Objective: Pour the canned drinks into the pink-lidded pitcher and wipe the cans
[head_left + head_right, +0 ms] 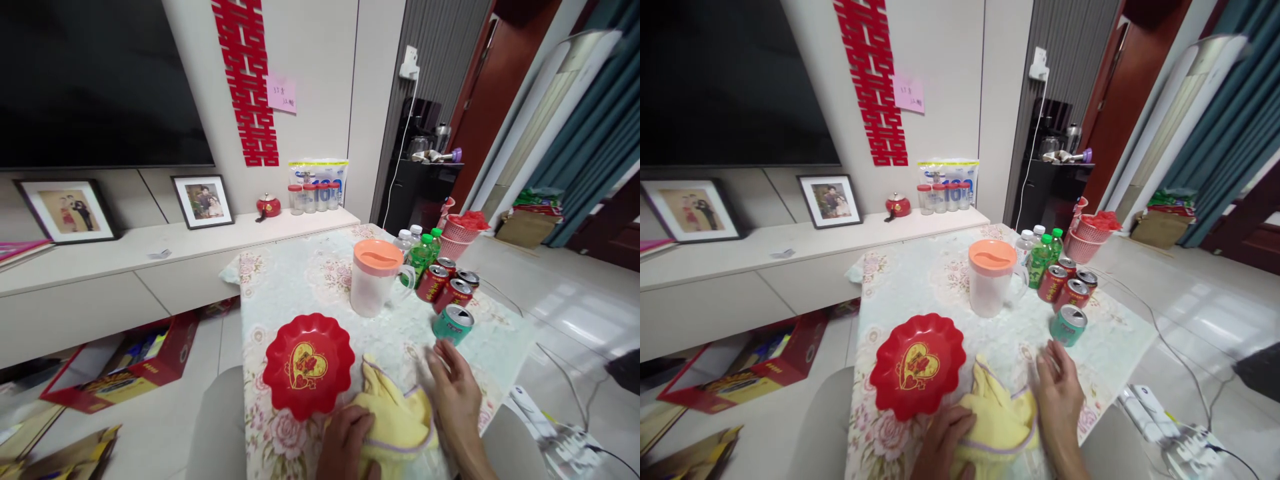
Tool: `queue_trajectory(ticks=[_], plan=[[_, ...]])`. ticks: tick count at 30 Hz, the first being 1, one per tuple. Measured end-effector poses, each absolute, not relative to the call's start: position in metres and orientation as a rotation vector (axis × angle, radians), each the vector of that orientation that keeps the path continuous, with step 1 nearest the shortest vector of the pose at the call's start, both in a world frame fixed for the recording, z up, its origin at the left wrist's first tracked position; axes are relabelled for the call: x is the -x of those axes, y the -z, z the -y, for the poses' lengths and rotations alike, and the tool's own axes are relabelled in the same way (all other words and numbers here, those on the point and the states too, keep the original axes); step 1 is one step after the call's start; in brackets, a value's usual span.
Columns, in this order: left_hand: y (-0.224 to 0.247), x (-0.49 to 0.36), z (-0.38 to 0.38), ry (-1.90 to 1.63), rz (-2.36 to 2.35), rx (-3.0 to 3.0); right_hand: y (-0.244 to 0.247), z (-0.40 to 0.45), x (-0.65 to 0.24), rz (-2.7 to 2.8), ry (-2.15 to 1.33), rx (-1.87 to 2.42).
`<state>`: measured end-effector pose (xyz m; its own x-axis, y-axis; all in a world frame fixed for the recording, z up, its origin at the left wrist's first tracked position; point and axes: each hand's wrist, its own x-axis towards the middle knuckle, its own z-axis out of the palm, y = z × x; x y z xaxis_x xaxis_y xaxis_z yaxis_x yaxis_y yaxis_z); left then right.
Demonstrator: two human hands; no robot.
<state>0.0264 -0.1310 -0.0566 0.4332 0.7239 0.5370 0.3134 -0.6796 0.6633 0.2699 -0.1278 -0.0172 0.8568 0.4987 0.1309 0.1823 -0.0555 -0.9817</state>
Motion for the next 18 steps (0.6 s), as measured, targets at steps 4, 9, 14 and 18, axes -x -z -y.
queue_trajectory(ticks=[4,9,14,18], plan=[[0.054,-0.026,0.133,-1.178,-0.858,-2.200,-0.016,0.086,-0.277,0.794,-0.144,1.642],[0.049,-0.026,0.132,-1.187,-0.815,-2.185,-0.044,0.024,-0.316,0.936,-0.087,1.699],[0.047,-0.025,0.131,-1.132,-0.810,-2.193,-0.049,-0.004,-0.328,1.082,-0.118,1.760],[0.049,-0.024,0.132,-1.137,-0.799,-2.189,-0.050,-0.007,-0.325,1.119,-0.124,1.822]])
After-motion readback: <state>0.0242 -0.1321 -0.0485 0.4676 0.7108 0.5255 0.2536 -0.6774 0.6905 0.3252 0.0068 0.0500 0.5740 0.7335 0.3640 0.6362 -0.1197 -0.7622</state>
